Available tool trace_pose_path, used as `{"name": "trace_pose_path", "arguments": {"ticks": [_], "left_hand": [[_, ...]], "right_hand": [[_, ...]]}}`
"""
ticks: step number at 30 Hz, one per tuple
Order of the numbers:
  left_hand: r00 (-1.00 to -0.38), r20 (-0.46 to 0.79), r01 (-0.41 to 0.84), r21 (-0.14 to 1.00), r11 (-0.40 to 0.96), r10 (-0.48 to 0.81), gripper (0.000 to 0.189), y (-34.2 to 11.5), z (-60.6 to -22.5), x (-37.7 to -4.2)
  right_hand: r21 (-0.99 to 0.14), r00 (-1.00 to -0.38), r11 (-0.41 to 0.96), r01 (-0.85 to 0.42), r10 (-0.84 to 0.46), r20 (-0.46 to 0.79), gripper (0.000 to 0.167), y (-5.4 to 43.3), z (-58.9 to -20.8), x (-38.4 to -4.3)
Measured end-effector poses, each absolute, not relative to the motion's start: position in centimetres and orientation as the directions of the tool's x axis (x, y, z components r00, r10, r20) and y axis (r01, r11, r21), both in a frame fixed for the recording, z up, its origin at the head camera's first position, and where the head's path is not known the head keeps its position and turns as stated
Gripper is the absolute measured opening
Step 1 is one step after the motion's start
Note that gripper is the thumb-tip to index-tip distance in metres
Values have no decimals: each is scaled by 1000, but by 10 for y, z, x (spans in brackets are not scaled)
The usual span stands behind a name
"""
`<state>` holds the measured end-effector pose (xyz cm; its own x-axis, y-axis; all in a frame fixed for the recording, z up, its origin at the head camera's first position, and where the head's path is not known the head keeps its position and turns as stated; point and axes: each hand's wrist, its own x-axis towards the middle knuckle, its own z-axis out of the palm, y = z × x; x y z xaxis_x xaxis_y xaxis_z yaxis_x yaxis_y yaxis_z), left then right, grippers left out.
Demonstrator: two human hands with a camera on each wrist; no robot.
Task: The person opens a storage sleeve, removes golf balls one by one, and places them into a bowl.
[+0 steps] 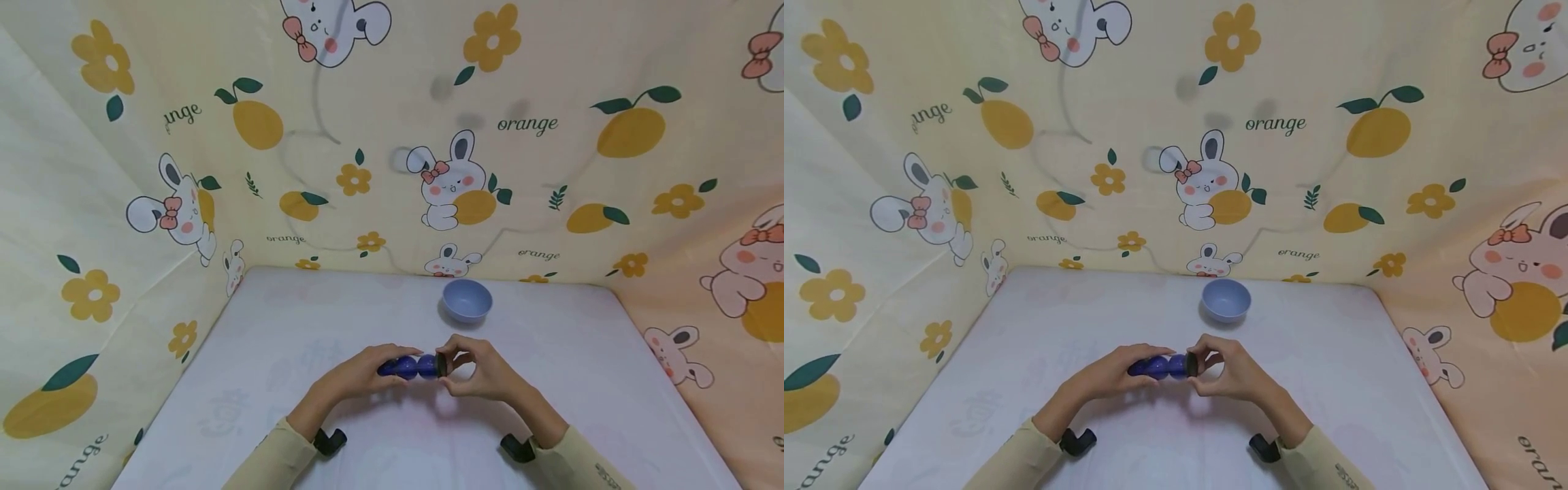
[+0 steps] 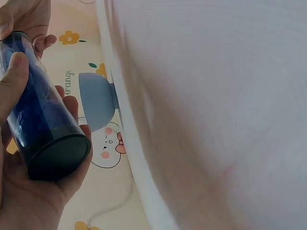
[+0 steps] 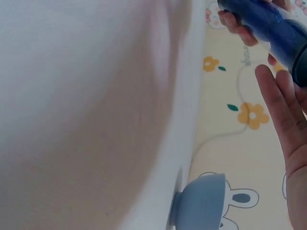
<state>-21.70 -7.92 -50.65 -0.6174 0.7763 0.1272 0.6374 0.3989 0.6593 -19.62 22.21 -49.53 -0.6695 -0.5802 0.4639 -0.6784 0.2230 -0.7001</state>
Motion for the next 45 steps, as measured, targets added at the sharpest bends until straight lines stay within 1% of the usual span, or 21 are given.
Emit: {"name": "trace_pose_path", "arguments": {"ticks": [6, 9, 12, 16, 19, 25, 35, 45], "left_hand": [[-624, 109, 619, 672, 405, 773, 59, -78, -509, -218], [-640, 119, 613, 674, 412, 759, 60, -79, -510, -219], [-659, 117, 601, 677, 426, 743, 60, -79, -509, -219], [-669, 112, 593, 677, 436, 735, 60, -79, -508, -218], [-669, 109, 596, 670, 444, 735, 59, -78, -508, -217], [-670, 68, 588, 656, 473, 739, 61, -77, -508, -215], [-673, 96, 605, 642, 471, 734, 60, -76, -507, -213], [-670, 98, 579, 689, 436, 736, 59, -78, -509, -217]], "right_hand": [[-721, -660, 206, -662, -616, 430, 51, 230, -500, -203], [-755, -689, 227, -616, -620, 376, 48, 231, -501, -203], [-771, -729, 277, -573, -602, 326, 44, 229, -501, -201], [-769, -778, 338, -543, -547, 310, 38, 225, -500, -198], [-780, -799, 352, -518, -526, 293, 35, 223, -500, -196], [-806, -806, 346, -480, -536, 250, 35, 224, -499, -195], [-797, -824, 382, -468, -514, 237, 35, 222, -498, -195], [-781, -802, 355, -514, -521, 291, 31, 225, -496, -196]]}}
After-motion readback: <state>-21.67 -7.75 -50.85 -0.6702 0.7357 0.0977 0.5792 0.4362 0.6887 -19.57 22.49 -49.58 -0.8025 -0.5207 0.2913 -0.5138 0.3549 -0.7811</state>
